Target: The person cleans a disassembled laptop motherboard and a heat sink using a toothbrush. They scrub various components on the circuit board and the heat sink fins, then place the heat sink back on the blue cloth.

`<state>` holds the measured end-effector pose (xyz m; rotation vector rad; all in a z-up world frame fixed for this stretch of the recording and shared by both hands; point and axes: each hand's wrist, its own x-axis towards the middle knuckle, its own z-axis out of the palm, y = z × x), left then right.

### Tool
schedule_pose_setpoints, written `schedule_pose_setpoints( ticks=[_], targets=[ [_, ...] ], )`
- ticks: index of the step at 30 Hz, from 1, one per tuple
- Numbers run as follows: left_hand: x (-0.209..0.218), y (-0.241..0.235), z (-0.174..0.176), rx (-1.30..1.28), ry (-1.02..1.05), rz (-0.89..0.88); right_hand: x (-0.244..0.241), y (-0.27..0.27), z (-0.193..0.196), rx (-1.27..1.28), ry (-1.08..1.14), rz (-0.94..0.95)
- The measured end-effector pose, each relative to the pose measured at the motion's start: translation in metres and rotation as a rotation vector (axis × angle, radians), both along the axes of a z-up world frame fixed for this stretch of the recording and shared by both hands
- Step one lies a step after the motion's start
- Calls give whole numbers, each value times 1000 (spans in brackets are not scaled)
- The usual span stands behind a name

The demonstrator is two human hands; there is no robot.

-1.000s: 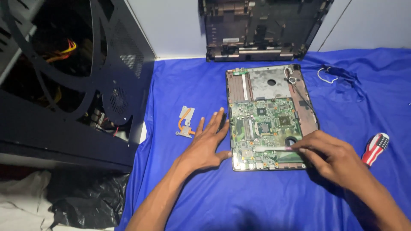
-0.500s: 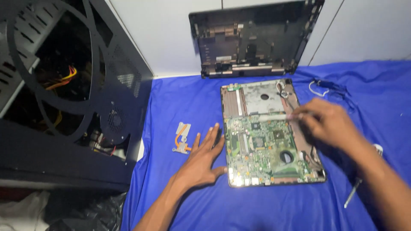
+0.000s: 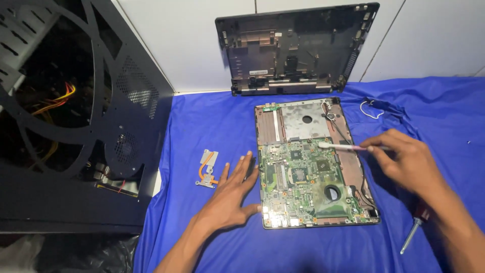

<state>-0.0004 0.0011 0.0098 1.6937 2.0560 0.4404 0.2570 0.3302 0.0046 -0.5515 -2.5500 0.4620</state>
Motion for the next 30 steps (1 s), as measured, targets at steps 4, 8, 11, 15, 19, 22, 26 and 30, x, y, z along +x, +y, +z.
schedule_pose_setpoints(
  ticks=[4, 8, 11, 15, 19, 22, 26, 30],
  targets=[
    [-2, -1, -4, 13, -9, 1, 2, -1, 6, -118, -103, 27],
    [-1, -1, -6, 38, 9, -9, -5, -9, 0, -18, -28, 10],
    [-1, -1, -3, 33, -1, -1, -14, -18, 0, -33, -24, 40],
    [-1, 0, -7, 44, 8, 1, -37, -47, 4, 22, 96, 96],
    [10, 0, 24, 40, -84, 86, -59, -75, 5, 26, 15, 32],
    [6, -2, 15, 50, -97, 76, -49, -63, 10, -35, 48, 103],
    [3, -1, -3, 41, 5, 17, -37, -42, -2, 88, -4, 19],
    [2, 0, -4, 46, 8, 22, -57, -100, 5, 119, 17, 193]
  ],
)
